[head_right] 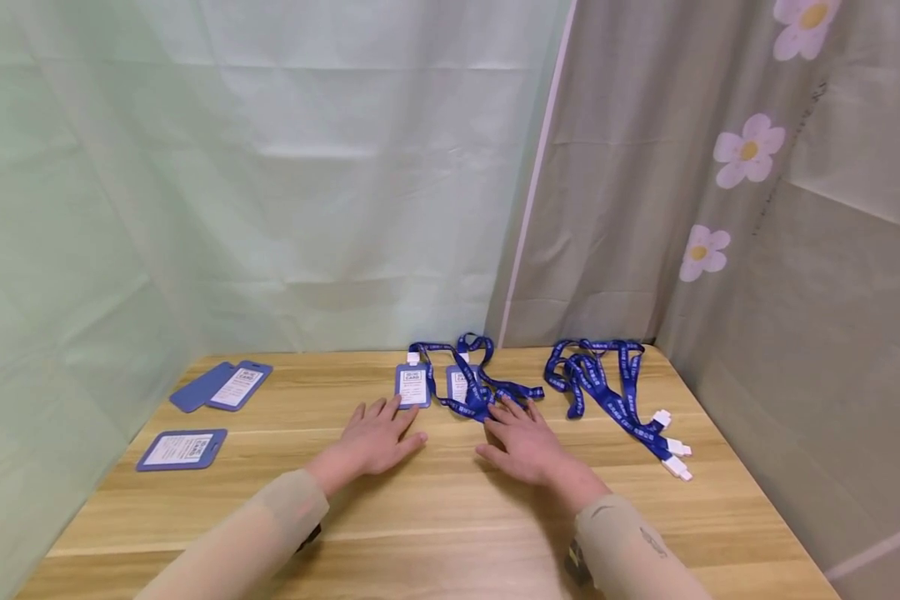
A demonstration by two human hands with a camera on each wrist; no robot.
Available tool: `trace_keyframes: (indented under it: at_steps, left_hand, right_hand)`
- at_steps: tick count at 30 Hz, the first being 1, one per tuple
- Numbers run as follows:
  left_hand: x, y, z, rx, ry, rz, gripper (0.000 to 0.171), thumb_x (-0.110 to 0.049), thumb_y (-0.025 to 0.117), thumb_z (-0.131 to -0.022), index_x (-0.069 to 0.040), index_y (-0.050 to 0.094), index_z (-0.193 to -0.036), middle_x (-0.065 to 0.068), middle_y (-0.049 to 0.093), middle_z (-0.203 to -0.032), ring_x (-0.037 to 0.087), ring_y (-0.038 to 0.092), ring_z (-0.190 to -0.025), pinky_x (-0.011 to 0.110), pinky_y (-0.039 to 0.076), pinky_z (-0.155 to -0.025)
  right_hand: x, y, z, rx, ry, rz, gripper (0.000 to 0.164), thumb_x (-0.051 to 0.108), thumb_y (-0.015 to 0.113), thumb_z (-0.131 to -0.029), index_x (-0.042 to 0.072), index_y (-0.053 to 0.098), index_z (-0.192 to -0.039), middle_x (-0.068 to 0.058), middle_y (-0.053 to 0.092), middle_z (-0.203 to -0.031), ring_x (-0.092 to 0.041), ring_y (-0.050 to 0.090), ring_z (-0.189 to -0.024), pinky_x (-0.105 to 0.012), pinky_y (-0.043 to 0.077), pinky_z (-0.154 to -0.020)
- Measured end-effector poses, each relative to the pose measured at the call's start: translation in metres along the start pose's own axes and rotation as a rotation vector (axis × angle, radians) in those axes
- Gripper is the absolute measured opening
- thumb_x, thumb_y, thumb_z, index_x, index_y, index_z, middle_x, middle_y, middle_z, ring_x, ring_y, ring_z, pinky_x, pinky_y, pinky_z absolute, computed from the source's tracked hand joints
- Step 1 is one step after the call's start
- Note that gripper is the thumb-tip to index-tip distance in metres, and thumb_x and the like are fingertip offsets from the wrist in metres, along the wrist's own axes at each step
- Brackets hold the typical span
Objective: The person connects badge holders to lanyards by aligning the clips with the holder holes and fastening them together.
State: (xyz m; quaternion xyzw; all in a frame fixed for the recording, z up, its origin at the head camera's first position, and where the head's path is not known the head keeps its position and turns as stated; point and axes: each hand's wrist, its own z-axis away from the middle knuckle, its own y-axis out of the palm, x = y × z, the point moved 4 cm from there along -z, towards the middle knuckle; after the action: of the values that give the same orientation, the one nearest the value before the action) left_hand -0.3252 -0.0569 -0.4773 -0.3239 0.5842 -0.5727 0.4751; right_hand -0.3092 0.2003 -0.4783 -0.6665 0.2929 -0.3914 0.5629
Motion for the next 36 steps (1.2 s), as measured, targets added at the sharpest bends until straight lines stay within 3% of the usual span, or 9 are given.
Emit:
trace_keyframes:
  at_steps: [23,36]
  left_hand:
    - [0.002,0.003,0.010,0.000,0.045,-0.005,0.072,-0.063,0.036,-0.105,-0.019,0.036,-0.161,0.021,0.023,-0.166,0.046,0.023,-0.150,0.068,0.010,-0.119]
    - [0.013,0.003,0.016,-0.033,0.070,-0.032,0.076,-0.066,0.035,-0.104,-0.020,0.029,-0.163,0.019,0.020,-0.168,0.046,0.019,-0.152,0.069,0.008,-0.119]
  right_hand:
    - [0.005,0.001,0.003,0.005,-0.007,-0.017,0.063,0.055,0.047,-0.105,0.014,0.052,-0.152,-0.010,0.037,-0.163,-0.037,0.020,-0.154,-0.063,0.006,-0.122]
    - [-0.008,-0.008,0.015,-0.074,-0.006,-0.021,0.065,0.051,0.053,-0.104,0.015,0.044,-0.157,-0.011,0.036,-0.163,-0.041,0.024,-0.152,-0.065,0.010,-0.121]
